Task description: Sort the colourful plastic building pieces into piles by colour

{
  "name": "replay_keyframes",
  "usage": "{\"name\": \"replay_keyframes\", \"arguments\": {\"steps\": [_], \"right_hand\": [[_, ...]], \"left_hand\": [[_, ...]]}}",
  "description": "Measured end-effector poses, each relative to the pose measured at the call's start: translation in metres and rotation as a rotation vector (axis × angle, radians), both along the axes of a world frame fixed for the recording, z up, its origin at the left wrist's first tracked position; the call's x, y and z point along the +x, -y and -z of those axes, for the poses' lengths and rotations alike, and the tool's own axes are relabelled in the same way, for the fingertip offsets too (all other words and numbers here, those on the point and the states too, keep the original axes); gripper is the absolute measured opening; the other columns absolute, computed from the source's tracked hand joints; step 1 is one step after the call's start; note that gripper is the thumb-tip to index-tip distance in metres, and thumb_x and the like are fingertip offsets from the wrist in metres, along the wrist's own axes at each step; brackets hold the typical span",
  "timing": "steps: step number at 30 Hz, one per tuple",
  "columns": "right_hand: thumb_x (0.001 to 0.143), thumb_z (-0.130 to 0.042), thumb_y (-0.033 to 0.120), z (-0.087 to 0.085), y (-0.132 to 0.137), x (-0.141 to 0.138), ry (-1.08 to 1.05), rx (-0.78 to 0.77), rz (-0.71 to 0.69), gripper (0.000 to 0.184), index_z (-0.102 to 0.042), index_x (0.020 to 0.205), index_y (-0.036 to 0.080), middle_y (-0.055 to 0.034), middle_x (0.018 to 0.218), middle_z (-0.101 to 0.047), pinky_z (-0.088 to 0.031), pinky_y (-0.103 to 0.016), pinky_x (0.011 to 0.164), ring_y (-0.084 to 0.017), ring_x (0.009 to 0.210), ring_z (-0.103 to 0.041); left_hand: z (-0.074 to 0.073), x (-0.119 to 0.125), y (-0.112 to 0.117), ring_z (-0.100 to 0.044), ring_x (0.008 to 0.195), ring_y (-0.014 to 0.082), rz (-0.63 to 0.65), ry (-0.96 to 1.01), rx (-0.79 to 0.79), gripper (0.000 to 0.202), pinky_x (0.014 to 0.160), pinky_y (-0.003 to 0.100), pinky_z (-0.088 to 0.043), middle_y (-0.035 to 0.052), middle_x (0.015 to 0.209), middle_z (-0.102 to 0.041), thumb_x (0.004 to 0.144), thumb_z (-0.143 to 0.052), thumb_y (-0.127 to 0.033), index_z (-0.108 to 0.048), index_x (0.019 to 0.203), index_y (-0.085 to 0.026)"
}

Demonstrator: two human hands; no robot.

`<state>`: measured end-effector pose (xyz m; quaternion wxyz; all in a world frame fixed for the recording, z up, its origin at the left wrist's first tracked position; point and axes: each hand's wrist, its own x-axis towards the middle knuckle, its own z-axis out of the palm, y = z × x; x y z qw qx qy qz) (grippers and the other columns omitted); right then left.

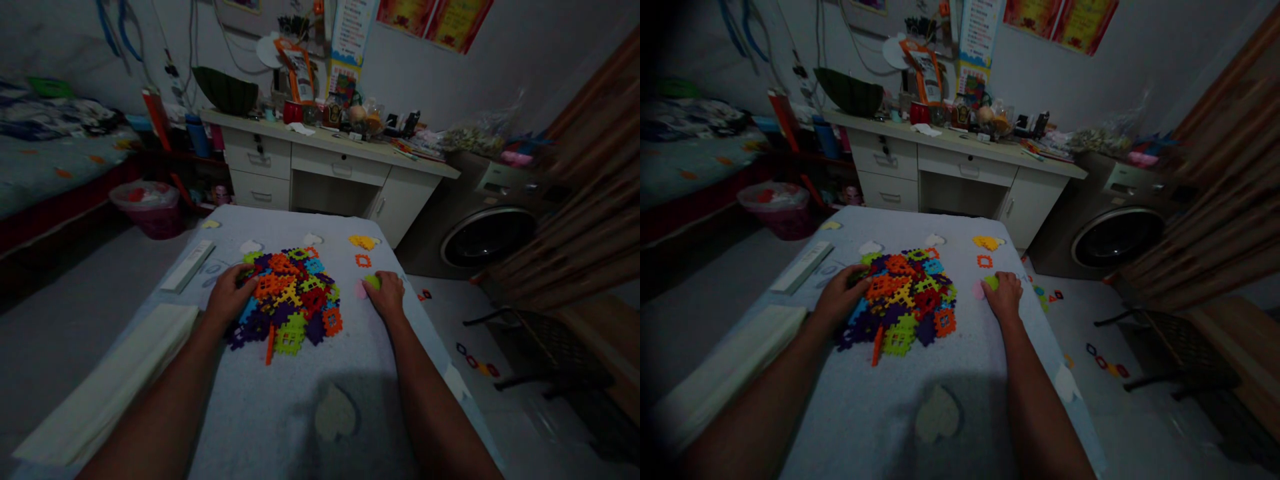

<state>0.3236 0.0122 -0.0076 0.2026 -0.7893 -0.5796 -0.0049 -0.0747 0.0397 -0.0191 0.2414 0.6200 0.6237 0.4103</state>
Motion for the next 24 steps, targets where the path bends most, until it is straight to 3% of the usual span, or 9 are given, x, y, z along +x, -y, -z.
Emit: {"name": "replay_keyframes", "arguments": {"steps": [6, 10, 16, 24], "right_hand": [[0.087, -0.059, 0.043, -0.017, -0.02, -0.014, 0.015, -0.032, -0.057, 0.04, -0.064, 0.118, 0.019, -0.0133, 0.129, -0.057, -0.036, -0.045, 0.099, -0.032, 0.118, -0.047], [0.087, -0.057, 0.048, -0.026, -0.049, -0.026, 0.021, -0.11, 0.01, 0.05, -0.059, 0.127, 0.018, -0.0165, 0.126, -0.058, -0.037, -0.047, 0.098, -0.034, 0.118, -0.049], [0.085, -0.06, 0.042, -0.019, -0.076, -0.03, -0.01, -0.143, 0.085, 0.048, -0.058, 0.126, 0.017, -0.0178, 0.125, -0.057, -0.041, -0.046, 0.095, -0.034, 0.117, -0.052], [0.081, -0.063, 0.036, -0.011, -0.071, -0.017, -0.123, -0.083, 0.133, 0.05, -0.059, 0.127, 0.019, -0.0177, 0.127, -0.054, -0.039, -0.051, 0.098, -0.036, 0.119, -0.05]], "left_hand": [[0.001, -0.001, 0.0, -0.064, 0.105, 0.0272, 0.018, 0.024, 0.001, 0.052, 0.093, 0.04, -0.052, 0.01, 0.116, -0.068, 0.078, -0.058, -0.052, -0.064, 0.117, -0.019], [0.001, -0.002, -0.001, -0.064, 0.106, 0.0273, 0.027, 0.015, -0.001, 0.051, 0.092, 0.04, -0.052, 0.0098, 0.117, -0.068, 0.078, -0.058, -0.052, -0.064, 0.117, -0.019], [0.004, -0.003, -0.001, -0.064, 0.105, 0.0263, 0.031, 0.02, 0.017, 0.05, 0.091, 0.039, -0.053, 0.0096, 0.117, -0.068, 0.079, -0.059, -0.051, -0.064, 0.118, -0.02], [0.004, -0.002, -0.001, -0.063, 0.106, 0.0266, 0.03, 0.015, 0.018, 0.049, 0.093, 0.039, -0.052, 0.0086, 0.114, -0.069, 0.078, -0.059, -0.05, -0.065, 0.116, -0.02]]}}
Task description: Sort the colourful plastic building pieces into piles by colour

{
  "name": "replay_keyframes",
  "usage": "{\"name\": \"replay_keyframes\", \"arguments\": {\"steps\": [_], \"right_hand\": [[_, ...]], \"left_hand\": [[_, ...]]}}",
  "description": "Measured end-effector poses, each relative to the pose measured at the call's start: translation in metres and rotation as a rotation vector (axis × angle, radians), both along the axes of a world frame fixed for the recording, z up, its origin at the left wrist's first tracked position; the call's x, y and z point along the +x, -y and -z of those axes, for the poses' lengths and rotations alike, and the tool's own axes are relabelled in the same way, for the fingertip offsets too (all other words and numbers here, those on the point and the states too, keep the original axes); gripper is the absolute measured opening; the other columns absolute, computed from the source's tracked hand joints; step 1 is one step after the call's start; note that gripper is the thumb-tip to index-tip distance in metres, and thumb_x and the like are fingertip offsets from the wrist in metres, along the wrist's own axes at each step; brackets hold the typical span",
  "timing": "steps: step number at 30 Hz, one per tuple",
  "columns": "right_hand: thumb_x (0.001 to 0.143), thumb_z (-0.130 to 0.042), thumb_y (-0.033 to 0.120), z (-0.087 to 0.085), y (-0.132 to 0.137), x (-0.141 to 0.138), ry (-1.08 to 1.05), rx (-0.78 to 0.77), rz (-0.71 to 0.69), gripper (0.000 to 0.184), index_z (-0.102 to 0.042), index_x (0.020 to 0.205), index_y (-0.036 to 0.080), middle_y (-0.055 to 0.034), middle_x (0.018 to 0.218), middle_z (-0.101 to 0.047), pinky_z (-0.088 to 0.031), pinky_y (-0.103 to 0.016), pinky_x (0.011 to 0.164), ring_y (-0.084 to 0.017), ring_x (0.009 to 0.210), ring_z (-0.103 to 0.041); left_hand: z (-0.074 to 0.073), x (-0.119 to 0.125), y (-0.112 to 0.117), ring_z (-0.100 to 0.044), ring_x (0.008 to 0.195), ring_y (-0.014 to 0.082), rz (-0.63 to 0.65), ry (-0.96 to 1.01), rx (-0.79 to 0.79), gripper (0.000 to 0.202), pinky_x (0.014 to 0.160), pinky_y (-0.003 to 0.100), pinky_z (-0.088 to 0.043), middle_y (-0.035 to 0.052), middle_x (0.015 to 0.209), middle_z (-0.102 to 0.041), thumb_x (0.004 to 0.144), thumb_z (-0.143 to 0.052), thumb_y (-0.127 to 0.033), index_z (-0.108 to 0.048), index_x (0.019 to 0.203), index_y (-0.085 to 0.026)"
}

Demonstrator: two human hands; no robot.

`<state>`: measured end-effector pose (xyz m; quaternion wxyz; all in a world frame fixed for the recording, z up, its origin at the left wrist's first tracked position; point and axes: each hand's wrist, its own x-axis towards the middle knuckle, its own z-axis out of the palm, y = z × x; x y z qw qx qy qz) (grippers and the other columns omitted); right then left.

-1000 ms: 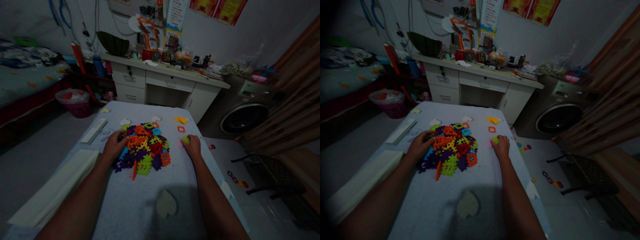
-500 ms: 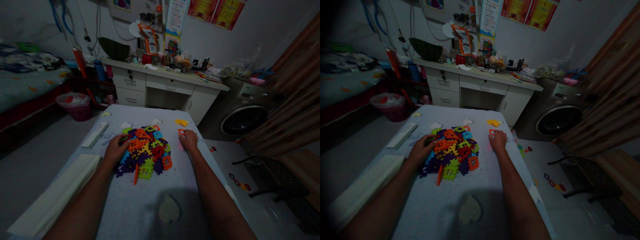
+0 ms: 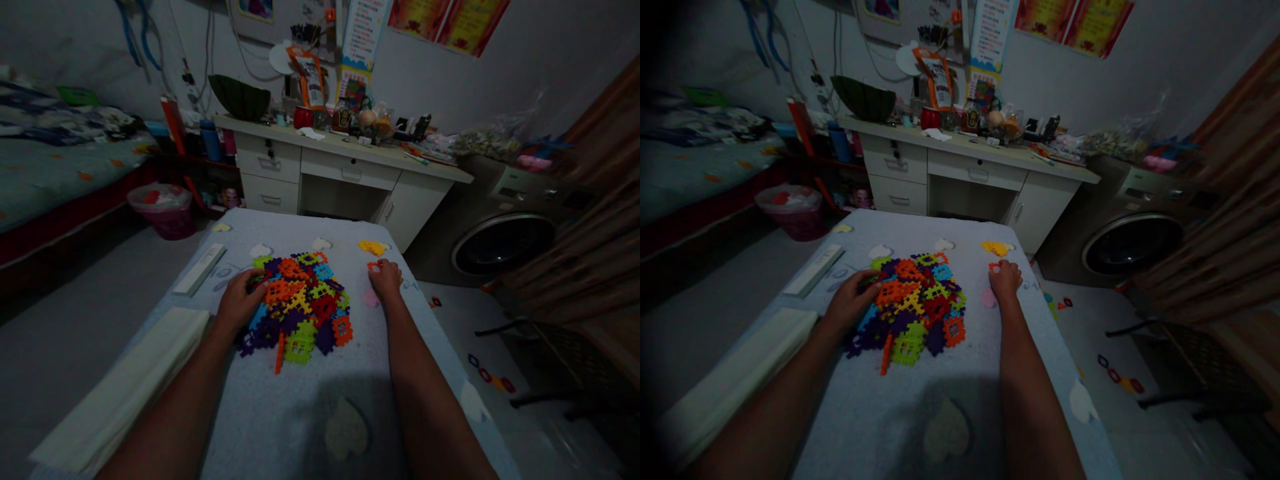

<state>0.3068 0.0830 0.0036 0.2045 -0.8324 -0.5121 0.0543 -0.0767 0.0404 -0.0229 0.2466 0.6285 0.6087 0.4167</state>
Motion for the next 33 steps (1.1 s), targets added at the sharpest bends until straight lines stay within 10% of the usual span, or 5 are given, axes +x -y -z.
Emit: {"name": "replay_keyframes", "arguments": {"steps": [6, 14, 22, 33], "right_hand": [[0.081, -0.062, 0.036, -0.008, 0.004, -0.005, -0.02, 0.217, -0.09, 0.042, -0.063, 0.119, 0.019, -0.0165, 0.126, -0.056, -0.038, -0.051, 0.099, -0.035, 0.118, -0.049], [0.082, -0.062, 0.026, -0.01, 0.001, -0.053, -0.198, 0.183, -0.719, 0.022, -0.068, 0.101, 0.019, -0.0073, 0.104, -0.069, -0.045, -0.035, 0.091, -0.021, 0.096, -0.059], [0.09, -0.056, 0.027, 0.006, 0.006, -0.086, -0.199, 0.048, -0.756, 0.036, -0.061, 0.125, 0.024, -0.0072, 0.135, -0.061, -0.035, -0.043, 0.109, -0.024, 0.125, -0.05], [0.072, -0.059, 0.015, 0.013, 0.001, -0.085, -0.613, 0.174, -0.711, 0.045, -0.063, 0.117, 0.021, -0.0037, 0.107, -0.062, -0.05, -0.03, 0.085, -0.015, 0.089, -0.059]], "left_hand": [[-0.004, 0.001, 0.002, -0.062, 0.109, 0.0277, -0.01, -0.021, -0.015, 0.049, 0.097, 0.041, -0.05, 0.0095, 0.117, -0.068, 0.079, -0.057, -0.051, -0.064, 0.117, -0.02], [-0.007, 0.002, 0.004, -0.062, 0.108, 0.0276, -0.01, -0.025, -0.027, 0.047, 0.095, 0.041, -0.051, 0.0092, 0.116, -0.068, 0.08, -0.057, -0.05, -0.064, 0.116, -0.021], [-0.008, 0.003, 0.004, -0.063, 0.108, 0.0274, -0.015, -0.011, -0.026, 0.047, 0.095, 0.042, -0.05, 0.0093, 0.116, -0.068, 0.081, -0.057, -0.05, -0.064, 0.116, -0.02], [-0.012, 0.005, 0.005, -0.061, 0.111, 0.0289, -0.033, -0.038, -0.015, 0.043, 0.101, 0.046, -0.046, 0.0099, 0.118, -0.067, 0.08, -0.057, -0.046, -0.065, 0.113, -0.021]]}}
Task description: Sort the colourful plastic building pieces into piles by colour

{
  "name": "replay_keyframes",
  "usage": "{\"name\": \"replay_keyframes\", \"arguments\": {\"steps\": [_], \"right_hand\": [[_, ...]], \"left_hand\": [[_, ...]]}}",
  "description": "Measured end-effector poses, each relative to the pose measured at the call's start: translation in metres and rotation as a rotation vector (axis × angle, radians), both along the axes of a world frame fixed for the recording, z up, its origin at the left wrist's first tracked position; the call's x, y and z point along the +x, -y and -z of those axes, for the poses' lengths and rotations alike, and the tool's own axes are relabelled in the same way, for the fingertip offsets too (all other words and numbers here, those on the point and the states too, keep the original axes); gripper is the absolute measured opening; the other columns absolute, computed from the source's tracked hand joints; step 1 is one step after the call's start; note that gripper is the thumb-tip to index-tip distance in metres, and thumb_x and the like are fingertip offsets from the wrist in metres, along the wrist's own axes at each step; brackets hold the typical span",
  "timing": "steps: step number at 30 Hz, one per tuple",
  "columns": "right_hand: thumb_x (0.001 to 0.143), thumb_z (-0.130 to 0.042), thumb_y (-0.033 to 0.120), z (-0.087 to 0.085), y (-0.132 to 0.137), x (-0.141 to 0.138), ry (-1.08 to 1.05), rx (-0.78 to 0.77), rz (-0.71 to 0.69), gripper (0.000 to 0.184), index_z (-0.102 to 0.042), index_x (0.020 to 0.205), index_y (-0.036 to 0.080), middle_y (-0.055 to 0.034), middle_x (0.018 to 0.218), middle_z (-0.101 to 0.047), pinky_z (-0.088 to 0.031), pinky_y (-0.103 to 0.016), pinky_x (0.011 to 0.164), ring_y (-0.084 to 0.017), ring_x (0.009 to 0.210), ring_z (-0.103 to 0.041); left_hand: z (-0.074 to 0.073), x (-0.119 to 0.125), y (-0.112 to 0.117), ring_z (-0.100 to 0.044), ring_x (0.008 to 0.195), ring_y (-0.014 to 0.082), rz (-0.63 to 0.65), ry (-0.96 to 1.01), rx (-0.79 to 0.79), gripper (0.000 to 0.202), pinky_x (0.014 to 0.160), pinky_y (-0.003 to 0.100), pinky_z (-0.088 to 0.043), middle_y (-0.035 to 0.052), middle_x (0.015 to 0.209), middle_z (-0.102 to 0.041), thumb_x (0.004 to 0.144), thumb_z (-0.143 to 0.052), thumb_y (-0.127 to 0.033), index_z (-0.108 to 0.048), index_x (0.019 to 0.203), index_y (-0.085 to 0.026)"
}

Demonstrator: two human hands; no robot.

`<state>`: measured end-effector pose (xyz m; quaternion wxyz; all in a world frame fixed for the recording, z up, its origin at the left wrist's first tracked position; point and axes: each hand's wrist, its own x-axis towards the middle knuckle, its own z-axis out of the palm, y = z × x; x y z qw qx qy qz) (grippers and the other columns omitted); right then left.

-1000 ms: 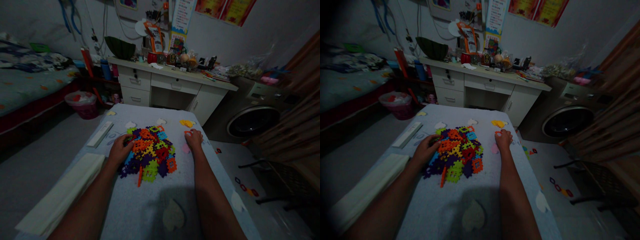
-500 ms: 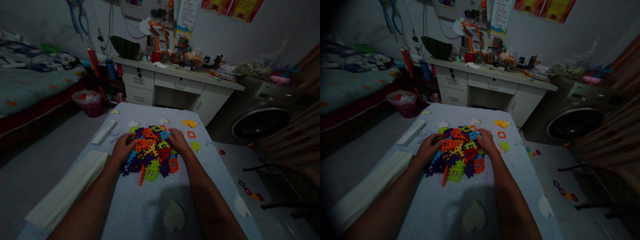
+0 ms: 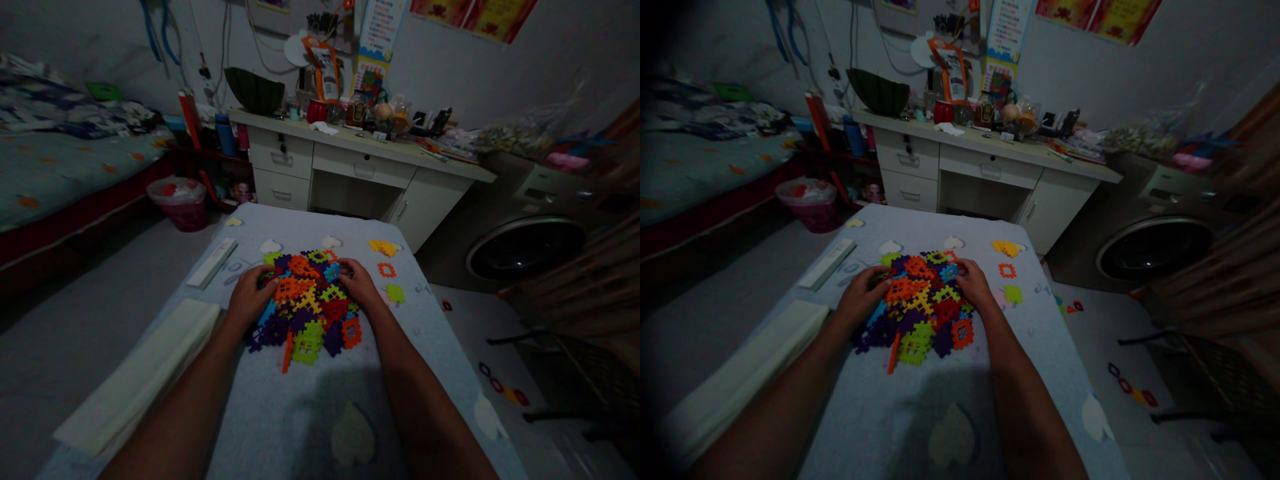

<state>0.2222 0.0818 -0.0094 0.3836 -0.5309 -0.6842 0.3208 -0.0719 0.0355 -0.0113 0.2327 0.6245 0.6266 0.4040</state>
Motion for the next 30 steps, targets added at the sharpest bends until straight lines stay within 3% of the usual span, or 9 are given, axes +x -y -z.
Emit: {"name": "replay_keyframes", "arguments": {"steps": [3, 9, 21, 30], "right_hand": [[0.071, -0.061, 0.018, -0.0007, 0.0004, 0.0016, -0.005, -0.025, 0.007, 0.045, -0.064, 0.116, 0.019, -0.0013, 0.095, -0.059, -0.049, -0.027, 0.078, -0.013, 0.079, -0.055], [0.073, -0.061, 0.022, -0.0084, 0.0036, 0.0069, 0.009, -0.047, -0.055, 0.02, -0.069, 0.091, 0.018, 0.0007, 0.085, -0.055, -0.046, -0.025, 0.072, -0.013, 0.076, -0.054], [0.071, -0.061, 0.037, -0.0046, 0.0027, 0.01, -0.221, -0.164, -0.036, 0.026, -0.063, 0.09, 0.02, 0.0011, 0.081, -0.062, -0.047, -0.026, 0.068, -0.014, 0.073, -0.057], [0.07, -0.058, 0.031, -0.005, 0.0023, 0.0084, -0.21, -0.141, 0.002, 0.036, -0.06, 0.105, 0.02, 0.0023, 0.08, -0.06, -0.047, -0.025, 0.067, -0.014, 0.072, -0.057]], "left_hand": [[0.0005, 0.0003, 0.0003, -0.061, 0.11, 0.0286, 0.008, 0.009, 0.007, 0.044, 0.1, 0.045, -0.047, 0.0101, 0.118, -0.067, 0.08, -0.057, -0.047, -0.065, 0.114, -0.021], [-0.0012, -0.0003, 0.0018, -0.061, 0.11, 0.0289, -0.002, -0.001, 0.007, 0.043, 0.098, 0.046, -0.047, 0.0098, 0.117, -0.067, 0.08, -0.058, -0.046, -0.065, 0.114, -0.021], [-0.0012, 0.0003, 0.0021, -0.061, 0.111, 0.0286, 0.012, 0.001, -0.005, 0.042, 0.099, 0.045, -0.047, 0.0095, 0.118, -0.066, 0.081, -0.057, -0.046, -0.065, 0.114, -0.022], [0.0002, 0.0002, 0.0005, -0.062, 0.108, 0.0283, 0.014, 0.008, 0.004, 0.044, 0.098, 0.045, -0.048, 0.0097, 0.117, -0.067, 0.08, -0.057, -0.047, -0.065, 0.114, -0.02]]}}
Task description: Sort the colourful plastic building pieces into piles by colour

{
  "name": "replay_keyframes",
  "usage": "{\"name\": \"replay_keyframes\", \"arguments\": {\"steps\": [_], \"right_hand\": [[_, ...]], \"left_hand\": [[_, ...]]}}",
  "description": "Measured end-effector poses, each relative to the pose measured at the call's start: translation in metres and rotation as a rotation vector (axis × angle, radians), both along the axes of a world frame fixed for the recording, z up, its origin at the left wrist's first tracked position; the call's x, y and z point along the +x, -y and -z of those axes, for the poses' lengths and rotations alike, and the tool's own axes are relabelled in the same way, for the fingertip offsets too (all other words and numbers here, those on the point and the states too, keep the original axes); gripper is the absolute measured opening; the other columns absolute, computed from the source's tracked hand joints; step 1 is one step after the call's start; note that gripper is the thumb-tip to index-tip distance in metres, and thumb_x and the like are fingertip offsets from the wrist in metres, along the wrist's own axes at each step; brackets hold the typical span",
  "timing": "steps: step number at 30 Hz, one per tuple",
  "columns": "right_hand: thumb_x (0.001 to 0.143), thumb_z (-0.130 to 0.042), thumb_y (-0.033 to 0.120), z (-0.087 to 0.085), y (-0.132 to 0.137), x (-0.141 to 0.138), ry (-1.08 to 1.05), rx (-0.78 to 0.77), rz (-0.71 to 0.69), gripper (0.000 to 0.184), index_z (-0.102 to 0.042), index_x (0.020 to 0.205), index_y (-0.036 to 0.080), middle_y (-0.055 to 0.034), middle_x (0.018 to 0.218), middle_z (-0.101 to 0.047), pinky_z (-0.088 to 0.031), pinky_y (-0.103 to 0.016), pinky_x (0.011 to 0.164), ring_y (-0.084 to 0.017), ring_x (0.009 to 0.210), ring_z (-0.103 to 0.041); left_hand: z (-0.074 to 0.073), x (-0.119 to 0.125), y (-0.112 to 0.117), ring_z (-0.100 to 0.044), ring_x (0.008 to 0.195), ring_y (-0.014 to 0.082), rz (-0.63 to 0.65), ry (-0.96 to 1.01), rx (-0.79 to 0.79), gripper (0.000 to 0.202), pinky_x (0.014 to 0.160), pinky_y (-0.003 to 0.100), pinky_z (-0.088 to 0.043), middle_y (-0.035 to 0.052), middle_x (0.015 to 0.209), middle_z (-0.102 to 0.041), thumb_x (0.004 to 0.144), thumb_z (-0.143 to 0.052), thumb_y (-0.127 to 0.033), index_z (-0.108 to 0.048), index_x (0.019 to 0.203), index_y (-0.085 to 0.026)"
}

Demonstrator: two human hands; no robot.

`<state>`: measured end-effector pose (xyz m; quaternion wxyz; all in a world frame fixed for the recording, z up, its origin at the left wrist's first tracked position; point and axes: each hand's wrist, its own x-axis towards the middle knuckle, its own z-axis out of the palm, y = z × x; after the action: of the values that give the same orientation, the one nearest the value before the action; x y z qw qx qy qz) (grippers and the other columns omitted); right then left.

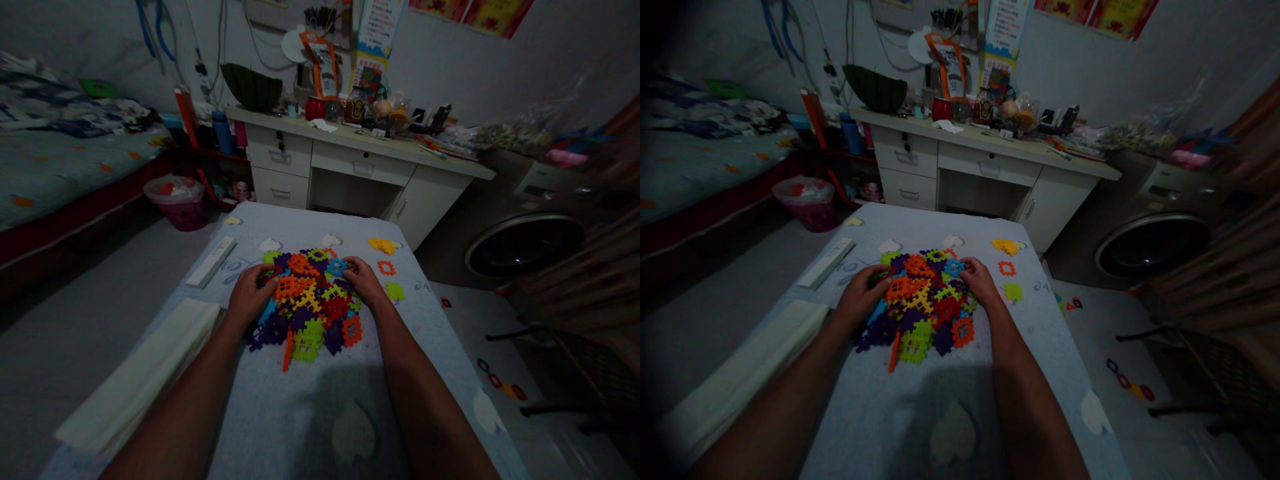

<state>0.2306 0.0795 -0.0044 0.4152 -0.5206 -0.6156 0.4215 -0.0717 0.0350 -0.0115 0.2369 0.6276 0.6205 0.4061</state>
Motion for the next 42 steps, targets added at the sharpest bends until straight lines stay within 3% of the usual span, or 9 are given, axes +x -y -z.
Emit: {"name": "replay_keyframes", "arguments": {"steps": [4, 9, 12, 20, 25, 28, 33, 37, 42], "right_hand": [[0.073, -0.055, 0.026, 0.0, -0.001, -0.001, 0.134, 0.016, 0.022, 0.036, -0.062, 0.108, 0.02, 0.002, 0.079, -0.059, -0.049, -0.027, 0.07, -0.015, 0.072, -0.056], [0.073, -0.056, 0.019, 0.001, -0.006, -0.002, 0.368, 0.148, 0.142, 0.039, -0.065, 0.111, 0.02, -0.0052, 0.108, -0.061, -0.049, -0.031, 0.087, -0.016, 0.088, -0.059], [0.076, -0.056, 0.018, -0.005, -0.014, -0.003, 0.454, 0.192, 0.154, 0.038, -0.065, 0.113, 0.019, -0.0081, 0.115, -0.061, -0.047, -0.033, 0.092, -0.018, 0.098, -0.059], [0.078, -0.065, 0.019, -0.027, -0.044, -0.036, 0.667, 0.172, -0.123, 0.023, -0.069, 0.1, 0.023, -0.0032, 0.107, -0.069, -0.043, -0.035, 0.096, -0.02, 0.103, -0.06], [0.073, -0.074, 0.029, -0.023, -0.044, -0.057, 0.831, 0.105, -0.063, 0.043, -0.064, 0.114, 0.023, -0.0076, 0.113, -0.067, -0.041, -0.039, 0.094, -0.027, 0.107, -0.056], [0.073, -0.072, 0.028, -0.022, -0.041, -0.058, 0.808, 0.15, -0.06, 0.048, -0.06, 0.119, 0.023, -0.0079, 0.117, -0.065, -0.041, -0.038, 0.093, -0.026, 0.108, -0.054], [0.073, -0.065, 0.015, -0.029, -0.042, -0.05, 0.613, 0.19, -0.167, 0.042, -0.061, 0.114, 0.021, -0.0034, 0.103, -0.066, -0.043, -0.03, 0.083, -0.02, 0.092, -0.057], [0.072, -0.06, 0.009, -0.043, -0.042, -0.044, 0.495, 0.177, -0.282, 0.034, -0.067, 0.104, 0.019, -0.0013, 0.093, -0.067, -0.044, -0.028, 0.081, -0.017, 0.087, -0.059], [0.071, -0.063, 0.014, -0.07, -0.037, -0.027, 0.342, 0.084, -0.505, 0.032, -0.071, 0.101, 0.019, -0.0007, 0.092, -0.068, -0.044, -0.027, 0.078, -0.016, 0.084, -0.059]], "left_hand": [[0.001, 0.0, 0.0, -0.062, 0.109, 0.0283, -0.004, 0.004, -0.007, 0.043, 0.097, 0.044, -0.048, 0.0089, 0.117, -0.067, 0.08, -0.058, -0.047, -0.065, 0.115, -0.022], [0.0, 0.0, 0.0, -0.061, 0.11, 0.0287, -0.017, -0.011, 0.004, 0.041, 0.1, 0.046, -0.047, 0.0084, 0.115, -0.068, 0.08, -0.058, -0.045, -0.066, 0.113, -0.023], [-0.001, 0.0, 0.0, -0.061, 0.109, 0.0287, -0.011, -0.008, 0.009, 0.041, 0.099, 0.046, -0.047, 0.0084, 0.115, -0.068, 0.08, -0.058, -0.046, -0.066, 0.112, -0.023], [0.004, -0.002, -0.001, -0.062, 0.108, 0.0283, 0.008, 0.01, 0.001, 0.04, 0.096, 0.044, -0.05, 0.0091, 0.117, -0.066, 0.081, -0.059, -0.044, -0.064, 0.115, -0.022], [0.007, -0.003, -0.003, -0.062, 0.108, 0.0279, 0.005, 0.019, 0.0, 0.04, 0.093, 0.043, -0.051, 0.0096, 0.118, -0.065, 0.082, -0.059, -0.045, -0.065, 0.115, -0.022], [0.004, -0.001, -0.002, -0.062, 0.108, 0.028, 0.001, 0.011, -0.006, 0.04, 0.093, 0.044, -0.051, 0.0097, 0.118, -0.065, 0.082, -0.059, -0.044, -0.065, 0.114, -0.022], [0.0, 0.001, 0.001, -0.061, 0.109, 0.0284, -0.007, -0.001, -0.005, 0.04, 0.095, 0.045, -0.05, 0.0105, 0.117, -0.065, 0.082, -0.057, -0.043, -0.065, 0.114, -0.02], [-0.002, 0.001, 0.001, -0.061, 0.108, 0.0285, -0.005, -0.007, 0.004, 0.038, 0.095, 0.046, -0.049, 0.0103, 0.115, -0.066, 0.082, -0.057, -0.043, -0.065, 0.112, -0.021], [-0.001, 0.001, 0.001, -0.061, 0.107, 0.0274, -0.005, 0.008, 0.027, 0.037, 0.095, 0.045, -0.049, 0.0097, 0.116, -0.066, 0.081, -0.058, -0.042, -0.065, 0.112, -0.022]]}}
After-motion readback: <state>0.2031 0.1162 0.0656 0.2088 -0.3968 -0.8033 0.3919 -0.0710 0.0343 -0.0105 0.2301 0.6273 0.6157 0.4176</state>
